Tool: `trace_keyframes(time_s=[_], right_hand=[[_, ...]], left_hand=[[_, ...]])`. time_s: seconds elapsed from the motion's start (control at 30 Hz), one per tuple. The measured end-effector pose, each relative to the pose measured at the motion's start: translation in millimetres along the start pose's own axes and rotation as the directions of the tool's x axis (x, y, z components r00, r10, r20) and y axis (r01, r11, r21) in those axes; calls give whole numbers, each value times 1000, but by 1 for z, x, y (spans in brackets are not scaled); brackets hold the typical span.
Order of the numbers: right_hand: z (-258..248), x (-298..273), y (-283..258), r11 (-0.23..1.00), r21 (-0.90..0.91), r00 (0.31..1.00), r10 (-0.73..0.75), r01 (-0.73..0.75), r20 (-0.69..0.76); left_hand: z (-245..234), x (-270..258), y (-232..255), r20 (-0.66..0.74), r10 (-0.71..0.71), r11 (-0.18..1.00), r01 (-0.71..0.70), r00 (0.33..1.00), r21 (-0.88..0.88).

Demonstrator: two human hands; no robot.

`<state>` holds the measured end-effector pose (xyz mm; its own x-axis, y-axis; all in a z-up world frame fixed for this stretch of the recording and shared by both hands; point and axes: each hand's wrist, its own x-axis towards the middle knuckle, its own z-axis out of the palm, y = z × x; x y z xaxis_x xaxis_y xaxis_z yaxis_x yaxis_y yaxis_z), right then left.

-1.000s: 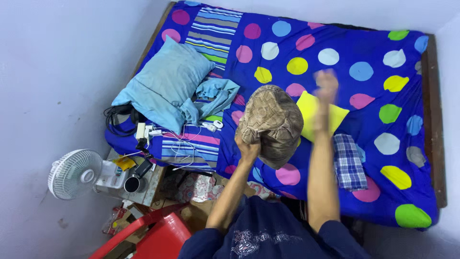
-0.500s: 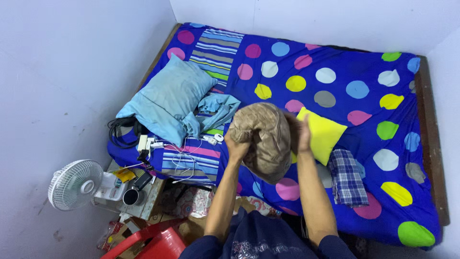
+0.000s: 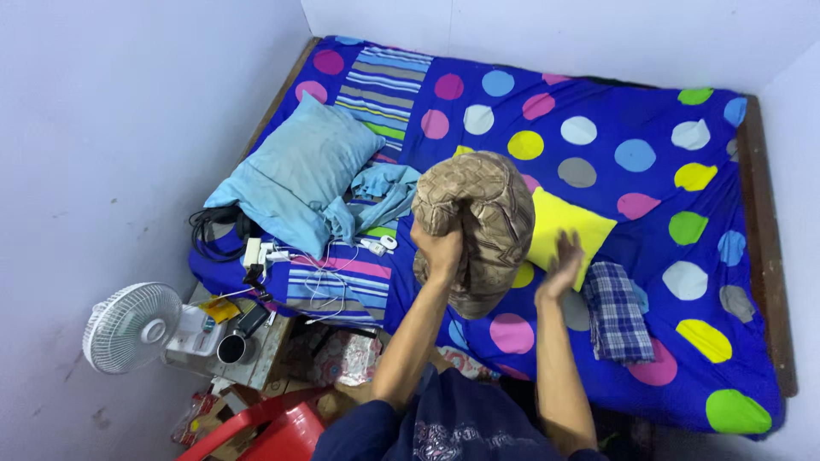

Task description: The person repeatedly fluffs and adjusts a patterned pillow by hand, then inserts it into a light blue pillowcase. The person manipulates the pillow and case to fit the pillow inside, adjusting the opening and smoothing the fabric.

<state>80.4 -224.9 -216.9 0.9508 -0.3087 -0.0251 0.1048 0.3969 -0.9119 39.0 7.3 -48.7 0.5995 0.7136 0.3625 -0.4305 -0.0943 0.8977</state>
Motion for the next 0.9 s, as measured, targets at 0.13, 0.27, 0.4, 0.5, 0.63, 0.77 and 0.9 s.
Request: trace_keyframes(time_s=[0.13, 0.27, 0.4, 0.5, 0.63, 0.77, 0.9], right_hand=[[20, -17, 19, 996, -30, 992, 91, -89, 86], [29, -39, 33, 970, 158, 961, 144, -184, 238], [23, -38, 30, 980, 176, 990, 67, -89, 127], [21, -39, 30, 1000, 12, 998, 24, -25, 64], [45, -60, 53, 994, -11, 937, 107, -109, 331], [49, -41, 47, 998, -45, 946, 64, -53, 317], [40, -62, 48, 989, -116, 933, 122, -88, 338]], left_hand=[[20, -16, 5, -15, -126, 991, 125, 992, -40], [26, -20, 18, 62, -80, 992, 86, 995, -91], [14, -5, 30, 30, -128, 982, 131, 991, -135], [21, -12, 41, 40, -153, 963, 158, 987, -220], [31, -30, 53, 134, -46, 984, 68, 990, -165], [27, -19, 48, -7, -419, 829, 379, 908, -411], [7, -6, 41, -80, -384, 785, 280, 920, -553]])
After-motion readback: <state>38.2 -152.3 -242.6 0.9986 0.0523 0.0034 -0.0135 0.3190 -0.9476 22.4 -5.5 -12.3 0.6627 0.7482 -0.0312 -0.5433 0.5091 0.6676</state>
